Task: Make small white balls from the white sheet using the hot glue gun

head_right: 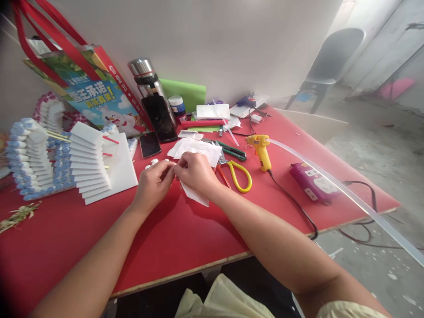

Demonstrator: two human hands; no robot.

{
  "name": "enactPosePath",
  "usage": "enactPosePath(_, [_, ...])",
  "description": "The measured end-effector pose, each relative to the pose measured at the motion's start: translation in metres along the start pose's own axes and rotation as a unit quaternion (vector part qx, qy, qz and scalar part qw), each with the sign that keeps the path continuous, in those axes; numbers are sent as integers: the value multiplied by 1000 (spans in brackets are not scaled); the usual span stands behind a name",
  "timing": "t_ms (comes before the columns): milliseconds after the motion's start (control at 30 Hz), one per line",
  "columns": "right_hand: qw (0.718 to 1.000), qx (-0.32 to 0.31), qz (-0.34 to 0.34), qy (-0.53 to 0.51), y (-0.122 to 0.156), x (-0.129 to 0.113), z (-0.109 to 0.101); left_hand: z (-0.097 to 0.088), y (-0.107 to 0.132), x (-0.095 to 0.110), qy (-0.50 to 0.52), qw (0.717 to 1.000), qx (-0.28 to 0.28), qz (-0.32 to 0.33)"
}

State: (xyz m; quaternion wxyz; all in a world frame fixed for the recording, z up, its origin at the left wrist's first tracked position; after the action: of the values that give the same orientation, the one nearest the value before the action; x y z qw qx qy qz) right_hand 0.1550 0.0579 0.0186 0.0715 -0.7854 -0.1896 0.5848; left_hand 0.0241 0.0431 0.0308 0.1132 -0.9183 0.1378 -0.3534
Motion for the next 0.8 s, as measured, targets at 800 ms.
enactPosePath(800, [988, -4, 50, -147, -2, 14, 4, 2, 6, 12, -168, 973, 65, 148])
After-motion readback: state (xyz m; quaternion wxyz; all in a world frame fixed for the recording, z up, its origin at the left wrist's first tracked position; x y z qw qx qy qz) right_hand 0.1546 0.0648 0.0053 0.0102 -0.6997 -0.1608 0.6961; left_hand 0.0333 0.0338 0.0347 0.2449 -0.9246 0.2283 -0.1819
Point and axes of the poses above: each hand's wrist, its own y-axis away from the middle knuckle, its own z-axis out of the palm, x = y × z, the point moved 7 cm from there along -y, towards the middle knuckle, and after that the axes turned 12 degrees about -z, right-handed, at the moved point
